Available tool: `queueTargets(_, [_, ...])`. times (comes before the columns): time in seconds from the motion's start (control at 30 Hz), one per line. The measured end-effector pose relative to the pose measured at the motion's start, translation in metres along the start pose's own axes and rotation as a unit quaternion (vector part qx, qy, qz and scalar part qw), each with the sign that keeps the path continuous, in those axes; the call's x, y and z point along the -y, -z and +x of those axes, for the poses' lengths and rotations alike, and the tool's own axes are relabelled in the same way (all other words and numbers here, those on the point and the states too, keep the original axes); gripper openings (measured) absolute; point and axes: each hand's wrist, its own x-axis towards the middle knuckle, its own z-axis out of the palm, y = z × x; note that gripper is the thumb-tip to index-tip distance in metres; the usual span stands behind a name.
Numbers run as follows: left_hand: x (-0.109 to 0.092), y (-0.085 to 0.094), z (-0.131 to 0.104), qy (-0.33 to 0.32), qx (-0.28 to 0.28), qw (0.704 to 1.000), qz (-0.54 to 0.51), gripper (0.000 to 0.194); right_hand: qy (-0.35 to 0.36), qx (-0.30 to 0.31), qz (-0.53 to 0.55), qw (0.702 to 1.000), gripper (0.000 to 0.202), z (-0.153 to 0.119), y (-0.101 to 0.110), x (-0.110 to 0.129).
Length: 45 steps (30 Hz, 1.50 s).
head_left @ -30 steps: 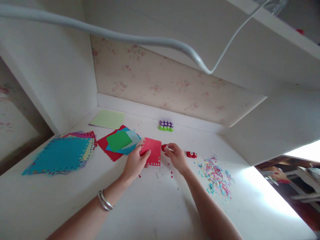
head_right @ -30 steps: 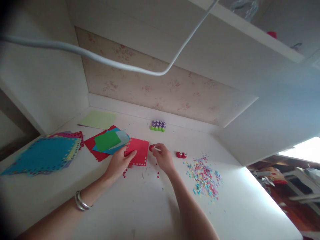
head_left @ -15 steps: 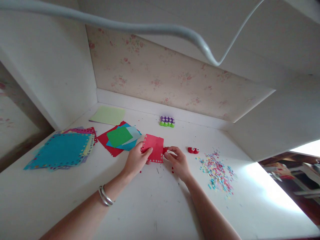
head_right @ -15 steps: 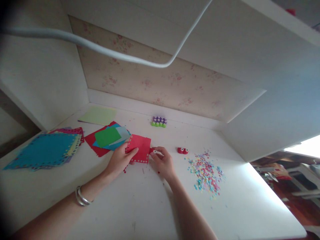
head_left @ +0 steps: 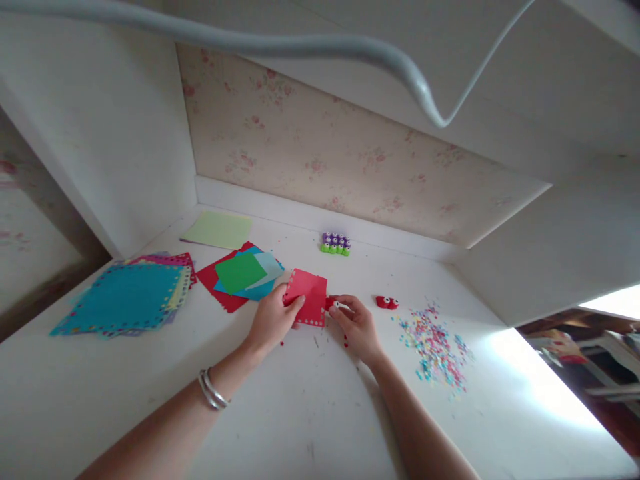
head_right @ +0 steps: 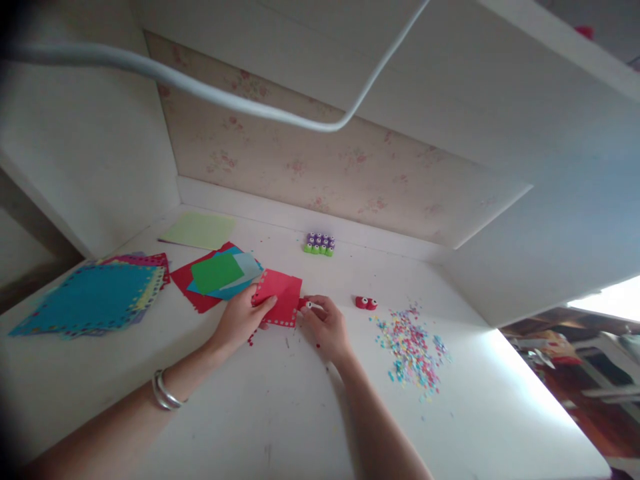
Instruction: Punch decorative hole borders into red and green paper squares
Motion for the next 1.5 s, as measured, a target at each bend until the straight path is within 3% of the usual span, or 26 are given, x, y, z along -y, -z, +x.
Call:
queueTargets(0.3, [0.002,0.0,0.0,-0.035,-0.007,0.999,0.035,0.019,-0.009,0.01,-0.009,1.0,0.031,-0.001,0.001,-0.004])
queueTargets(0.43, [0.006,-0.001,0.0,-0.075,-0.027,0.99,0.121,0.017,0.03,0.001,-0.111,0.993,0.028,0.0,0.004,-0.006])
queueTargets(0.5, [0.007,-0.002,0.0,-0.072,-0.009,0.989,0.128,0.018,0.063,0.0,-0.19,0.98,0.022,0.0,0.006,-0.003])
queueTargets(0.6, [0.011,-0.004,-0.001,-0.049,0.031,0.993,0.103,0.024,0.093,0.0,-0.282,0.955,0.019,-0.001,0.006,0.001])
queueTargets(0.7, [0.015,-0.007,-0.001,-0.058,0.028,0.991,0.118,0.034,0.101,0.003,-0.329,0.939,0.021,-0.002,0.006,0.003])
queueTargets(0.83, [0.021,-0.012,-0.003,-0.099,0.034,0.973,0.205,0.05,0.098,0.021,-0.337,0.936,0.02,0.001,0.004,0.005])
queueTargets(1.03, [0.012,-0.015,-0.015,-0.188,-0.009,0.929,0.319,0.066,0.186,-0.004,-0.359,0.915,0.025,0.02,-0.004,0.006])
queueTargets(1.13, [0.006,-0.01,-0.021,-0.224,-0.029,0.897,0.379,0.058,0.197,0.017,-0.388,0.9,0.025,0.024,-0.004,0.002])
queueTargets(1.2, [0.006,-0.009,-0.025,-0.224,-0.009,0.889,0.399,0.049,0.195,0.024,-0.405,0.893,0.026,0.025,-0.003,-0.002])
queueTargets(1.33, [0.015,-0.013,-0.029,-0.218,0.046,0.884,0.41,0.036,0.195,0.032,-0.422,0.884,0.027,0.024,0.0,-0.007])
queueTargets(1.5, [0.019,-0.015,-0.028,-0.212,0.084,0.89,0.396,0.036,0.193,0.057,-0.43,0.88,0.029,0.025,0.002,-0.009])
